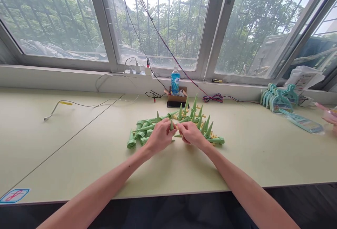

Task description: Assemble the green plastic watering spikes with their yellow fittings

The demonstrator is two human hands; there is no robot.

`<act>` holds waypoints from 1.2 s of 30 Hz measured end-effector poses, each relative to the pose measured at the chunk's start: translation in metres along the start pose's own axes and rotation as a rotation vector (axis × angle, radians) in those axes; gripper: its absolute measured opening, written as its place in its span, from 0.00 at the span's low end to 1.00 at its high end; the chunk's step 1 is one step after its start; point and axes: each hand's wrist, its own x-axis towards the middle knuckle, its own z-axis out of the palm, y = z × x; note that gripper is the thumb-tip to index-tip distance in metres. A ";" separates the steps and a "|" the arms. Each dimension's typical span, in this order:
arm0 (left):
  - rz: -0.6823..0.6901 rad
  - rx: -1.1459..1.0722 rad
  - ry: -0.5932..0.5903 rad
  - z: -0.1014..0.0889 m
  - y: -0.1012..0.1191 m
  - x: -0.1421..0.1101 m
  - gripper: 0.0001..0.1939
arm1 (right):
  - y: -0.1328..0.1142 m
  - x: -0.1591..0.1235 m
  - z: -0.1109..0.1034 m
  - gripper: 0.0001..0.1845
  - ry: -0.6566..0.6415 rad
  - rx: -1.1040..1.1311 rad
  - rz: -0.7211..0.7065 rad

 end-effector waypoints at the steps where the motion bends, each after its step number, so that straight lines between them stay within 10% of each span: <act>1: 0.001 -0.003 0.000 0.000 0.000 0.000 0.08 | 0.000 0.000 0.000 0.24 0.002 -0.001 0.002; 19: -0.046 0.030 0.041 -0.001 -0.002 0.000 0.07 | 0.002 0.001 0.002 0.11 0.009 0.157 -0.080; 36: 0.008 -0.053 0.017 0.001 -0.002 0.001 0.08 | 0.004 0.001 0.001 0.26 0.039 -0.067 -0.069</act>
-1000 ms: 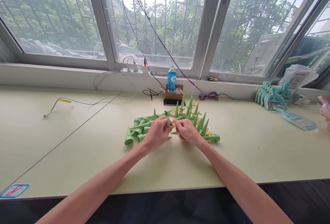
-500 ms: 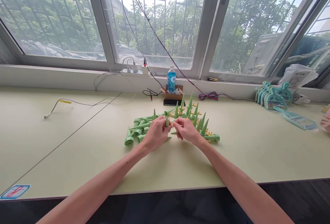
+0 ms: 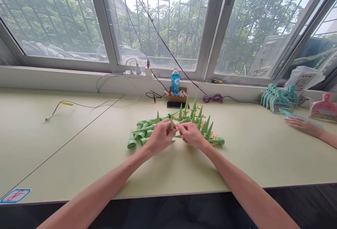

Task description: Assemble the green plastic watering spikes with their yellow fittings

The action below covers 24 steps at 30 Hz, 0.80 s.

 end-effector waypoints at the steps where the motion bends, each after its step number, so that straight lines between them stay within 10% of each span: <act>1: -0.007 0.000 0.005 0.000 0.000 0.000 0.08 | 0.000 0.000 0.000 0.26 0.005 0.006 -0.006; 24: -0.065 0.008 0.041 -0.001 -0.004 -0.001 0.08 | 0.003 0.000 0.000 0.10 -0.018 0.206 -0.059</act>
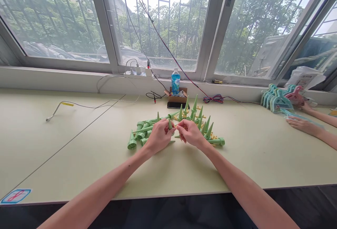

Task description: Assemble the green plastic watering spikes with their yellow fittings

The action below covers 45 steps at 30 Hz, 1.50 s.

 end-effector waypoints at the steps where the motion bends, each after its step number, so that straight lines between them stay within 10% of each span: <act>1: 0.007 -0.005 0.001 0.000 0.000 0.000 0.08 | 0.000 0.000 0.000 0.10 0.002 -0.009 0.008; 45: -0.025 -0.048 0.082 -0.001 0.004 0.003 0.17 | -0.010 -0.006 0.007 0.15 0.040 -0.199 -0.111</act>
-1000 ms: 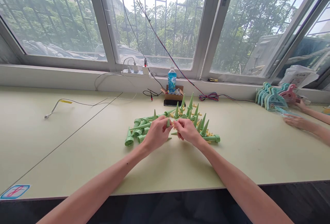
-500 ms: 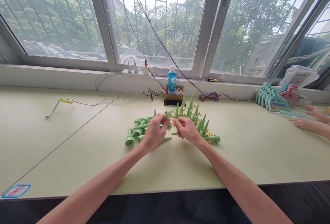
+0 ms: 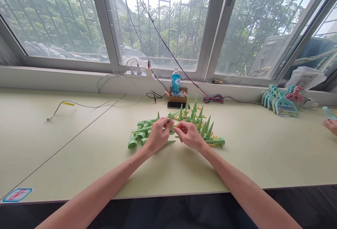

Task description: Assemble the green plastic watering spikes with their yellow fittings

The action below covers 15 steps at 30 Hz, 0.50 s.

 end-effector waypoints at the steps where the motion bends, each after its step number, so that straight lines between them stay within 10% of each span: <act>1: 0.005 0.005 0.008 0.001 -0.001 0.000 0.17 | 0.000 0.000 0.001 0.15 0.012 -0.028 -0.013; 15: 0.044 0.047 0.015 0.001 -0.005 0.000 0.16 | 0.004 -0.003 0.005 0.12 0.026 -0.217 -0.219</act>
